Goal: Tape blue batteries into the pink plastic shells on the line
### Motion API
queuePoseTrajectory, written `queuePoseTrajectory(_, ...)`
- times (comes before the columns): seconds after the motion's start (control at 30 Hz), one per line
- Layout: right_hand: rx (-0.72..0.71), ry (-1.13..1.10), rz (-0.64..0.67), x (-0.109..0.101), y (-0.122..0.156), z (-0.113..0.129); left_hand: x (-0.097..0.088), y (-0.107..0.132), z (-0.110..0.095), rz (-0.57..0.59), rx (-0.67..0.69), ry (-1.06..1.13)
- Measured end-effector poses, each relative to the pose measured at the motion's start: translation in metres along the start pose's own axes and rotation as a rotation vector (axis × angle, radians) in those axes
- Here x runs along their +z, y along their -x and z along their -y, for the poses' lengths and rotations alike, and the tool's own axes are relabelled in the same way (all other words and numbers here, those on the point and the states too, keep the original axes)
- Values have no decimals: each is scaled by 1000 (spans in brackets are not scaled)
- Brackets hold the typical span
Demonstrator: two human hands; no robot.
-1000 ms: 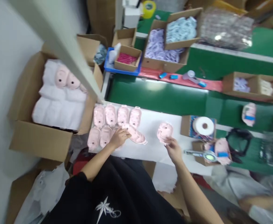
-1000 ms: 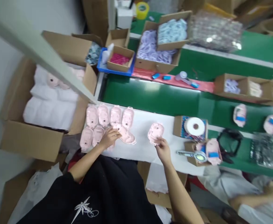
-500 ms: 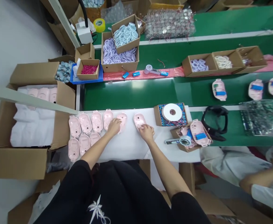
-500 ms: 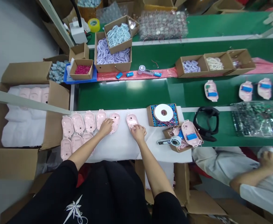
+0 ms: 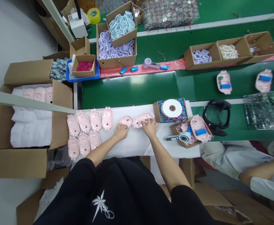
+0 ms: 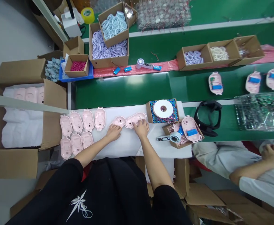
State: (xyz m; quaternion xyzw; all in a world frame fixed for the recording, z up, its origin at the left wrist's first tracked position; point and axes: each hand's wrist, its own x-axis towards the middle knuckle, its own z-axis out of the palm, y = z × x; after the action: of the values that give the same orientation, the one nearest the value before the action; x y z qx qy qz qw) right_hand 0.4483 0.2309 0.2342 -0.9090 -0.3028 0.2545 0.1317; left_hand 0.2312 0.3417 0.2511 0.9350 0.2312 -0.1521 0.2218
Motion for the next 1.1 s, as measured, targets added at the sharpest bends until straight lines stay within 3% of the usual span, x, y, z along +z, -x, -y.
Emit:
queuePoseTrajectory(0.13,-50,75,36,10,10,-25,10,18,-13,16,24,-33)
queuePoseTrajectory(0.3,-94,53,13,17,28,-58,12,39,-9,53,61,-48)
queuePoseTrajectory(0.47,-105,-67,27,30,37,-66,6,24,-9,15,-7,-55)
queuePoseTrajectory(0.6,-113,-127,112,33,27,-49,-3,3,-6,-31,-96,-54)
queuePoseTrajectory(0.77,-168,-114,177,34,10,-7,-21,-12,16,-65,-170,-44)
queuePoseTrajectory(0.93,-273,-93,225,44,4,24,-35,-13,39,-124,-300,-47)
queuePoseTrajectory(1.1,-313,-125,197,63,5,36,-34,-3,44,-153,-356,-32)
